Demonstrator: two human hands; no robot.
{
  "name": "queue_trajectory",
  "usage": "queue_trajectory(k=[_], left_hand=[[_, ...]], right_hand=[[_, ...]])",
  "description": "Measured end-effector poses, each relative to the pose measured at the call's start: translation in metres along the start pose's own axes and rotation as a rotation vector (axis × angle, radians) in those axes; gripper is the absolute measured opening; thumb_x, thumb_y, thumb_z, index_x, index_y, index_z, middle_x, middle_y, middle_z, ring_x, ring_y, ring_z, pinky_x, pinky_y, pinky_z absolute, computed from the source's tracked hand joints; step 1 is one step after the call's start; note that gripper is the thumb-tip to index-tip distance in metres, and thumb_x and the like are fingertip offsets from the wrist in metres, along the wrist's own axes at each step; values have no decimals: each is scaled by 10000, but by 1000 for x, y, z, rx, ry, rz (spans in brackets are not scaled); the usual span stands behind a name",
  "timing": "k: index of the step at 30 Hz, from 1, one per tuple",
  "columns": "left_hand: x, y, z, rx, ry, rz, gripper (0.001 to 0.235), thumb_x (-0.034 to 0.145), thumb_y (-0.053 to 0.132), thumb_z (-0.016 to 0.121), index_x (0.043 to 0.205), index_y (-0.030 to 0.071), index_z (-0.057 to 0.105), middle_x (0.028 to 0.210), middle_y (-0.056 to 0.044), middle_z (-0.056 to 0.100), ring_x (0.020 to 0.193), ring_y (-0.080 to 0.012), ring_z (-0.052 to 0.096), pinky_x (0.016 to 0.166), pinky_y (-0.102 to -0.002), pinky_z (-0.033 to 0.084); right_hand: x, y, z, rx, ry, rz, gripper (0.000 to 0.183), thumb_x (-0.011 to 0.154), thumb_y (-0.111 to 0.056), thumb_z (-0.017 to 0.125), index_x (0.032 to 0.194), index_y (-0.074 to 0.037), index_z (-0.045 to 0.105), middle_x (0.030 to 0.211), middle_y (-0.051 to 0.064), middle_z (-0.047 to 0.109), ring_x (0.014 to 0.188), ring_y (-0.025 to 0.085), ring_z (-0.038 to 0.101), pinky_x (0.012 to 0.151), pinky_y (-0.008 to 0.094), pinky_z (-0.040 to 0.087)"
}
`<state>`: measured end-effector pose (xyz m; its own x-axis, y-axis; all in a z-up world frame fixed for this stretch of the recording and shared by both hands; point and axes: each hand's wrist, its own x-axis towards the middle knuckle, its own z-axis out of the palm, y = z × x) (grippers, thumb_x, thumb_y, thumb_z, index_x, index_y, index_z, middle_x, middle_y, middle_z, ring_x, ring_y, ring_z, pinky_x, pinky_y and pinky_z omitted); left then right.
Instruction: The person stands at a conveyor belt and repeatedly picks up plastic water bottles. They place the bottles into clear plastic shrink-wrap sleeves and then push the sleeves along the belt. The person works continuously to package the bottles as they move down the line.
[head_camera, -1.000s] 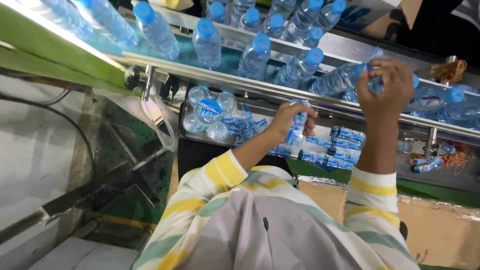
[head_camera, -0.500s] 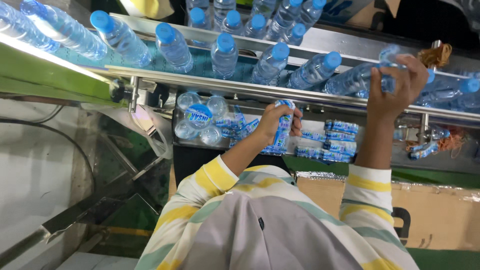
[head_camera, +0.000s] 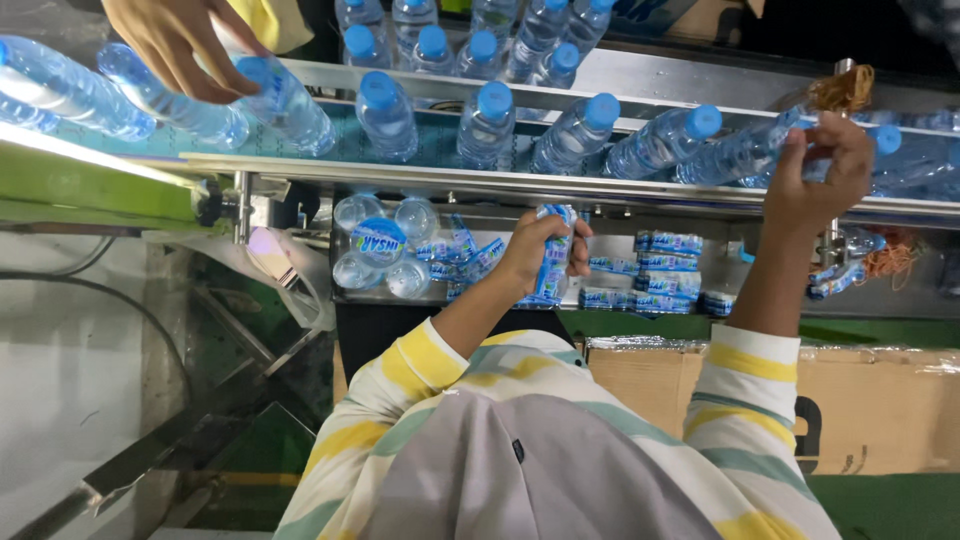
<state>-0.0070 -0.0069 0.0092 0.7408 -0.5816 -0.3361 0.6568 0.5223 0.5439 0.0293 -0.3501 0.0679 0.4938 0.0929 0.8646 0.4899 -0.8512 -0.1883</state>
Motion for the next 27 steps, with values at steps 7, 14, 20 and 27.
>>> queue_trajectory(k=[7,14,20,27], left_hand=[[1,-6,3,0,17,-26,277,802,76,458,874,-104,655,636,-201,622,526,-372,672,459,-373,433],[10,1,18,172,164,-59,517,781,298,752,1196,3,663,1130,-219,750,1105,-314,732,1004,-494,539],[16,9,37,259,232,-14,492,719,413,843,972,0,758,952,-124,806,939,-231,783,907,-381,578],[23,1,33,76,123,39,465,896,430,797,954,-20,695,787,-241,750,572,-326,749,453,-394,639]], right_hand=[[-10,3,-5,-103,-46,55,544,899,231,810,1343,50,555,1186,269,603,1126,435,608,984,527,542],[-53,-3,-13,-67,-4,519,1206,1056,-137,1019,1681,-372,14,1773,-46,22,1705,281,106,1438,601,202],[-41,-136,25,305,-139,648,388,924,-24,834,1225,5,592,1196,191,667,1025,273,684,869,358,582],[33,-178,59,892,91,890,182,986,10,665,950,-123,546,857,-36,516,756,65,500,786,257,469]])
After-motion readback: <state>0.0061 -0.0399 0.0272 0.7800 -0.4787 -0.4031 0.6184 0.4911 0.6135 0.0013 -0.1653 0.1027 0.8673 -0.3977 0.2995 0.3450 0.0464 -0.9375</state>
